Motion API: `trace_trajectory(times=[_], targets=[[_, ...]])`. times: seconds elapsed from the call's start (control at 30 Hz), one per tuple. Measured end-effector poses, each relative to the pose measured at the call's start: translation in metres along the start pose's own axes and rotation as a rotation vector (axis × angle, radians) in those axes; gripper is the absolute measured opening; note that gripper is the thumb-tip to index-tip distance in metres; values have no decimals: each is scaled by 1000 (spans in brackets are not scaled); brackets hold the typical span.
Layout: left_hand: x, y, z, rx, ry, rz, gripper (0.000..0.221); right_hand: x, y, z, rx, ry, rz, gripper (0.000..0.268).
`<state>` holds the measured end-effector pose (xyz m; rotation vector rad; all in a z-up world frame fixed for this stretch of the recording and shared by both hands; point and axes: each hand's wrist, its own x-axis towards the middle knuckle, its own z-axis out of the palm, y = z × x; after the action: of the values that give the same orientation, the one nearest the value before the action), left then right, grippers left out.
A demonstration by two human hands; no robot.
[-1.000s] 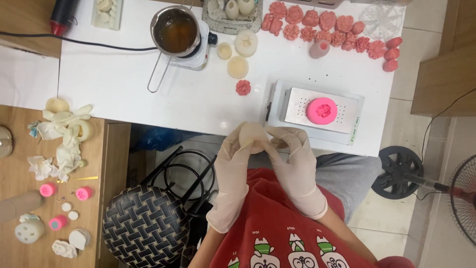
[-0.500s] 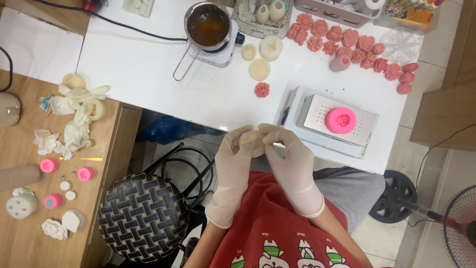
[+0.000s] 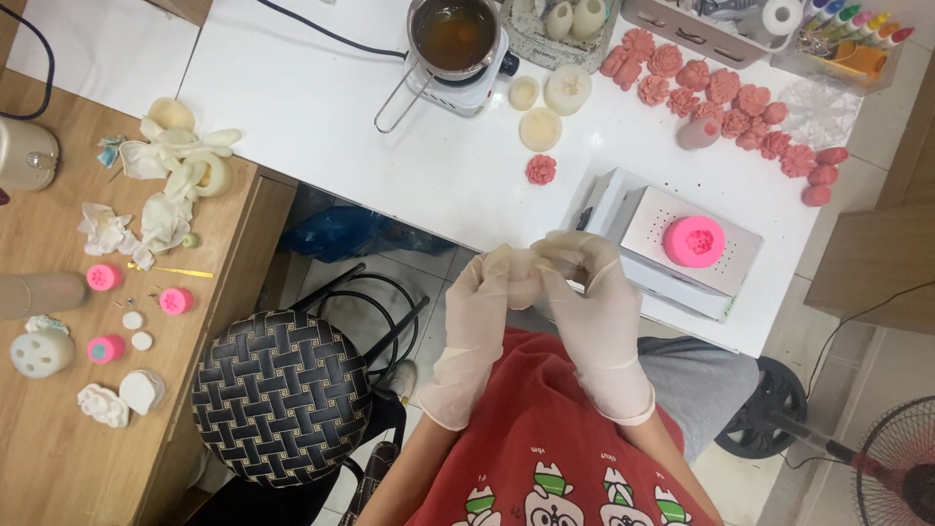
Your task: Removing wax flower shapes from silicone molds and cleaning the edges.
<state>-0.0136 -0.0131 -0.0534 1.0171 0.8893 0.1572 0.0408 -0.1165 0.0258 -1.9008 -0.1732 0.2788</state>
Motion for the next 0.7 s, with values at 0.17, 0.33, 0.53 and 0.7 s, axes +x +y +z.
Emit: trace_trajectory(times=[0.17, 0.33, 0.53, 0.7], targets=[[-16, 20, -2, -41, -64, -61, 29, -3, 0, -4, -4, -37, 16, 13], [-16, 17, -1, -65, 33, -38, 24, 1, -17, -2, -133, -93, 71, 14], [-10, 5, -4, -161, 14, 53, 20, -5, 0, 1, -437, -76, -100, 18], [-8, -4, -7, -209, 34, 82, 22, -5, 12, -1, -415, -143, -227, 21]])
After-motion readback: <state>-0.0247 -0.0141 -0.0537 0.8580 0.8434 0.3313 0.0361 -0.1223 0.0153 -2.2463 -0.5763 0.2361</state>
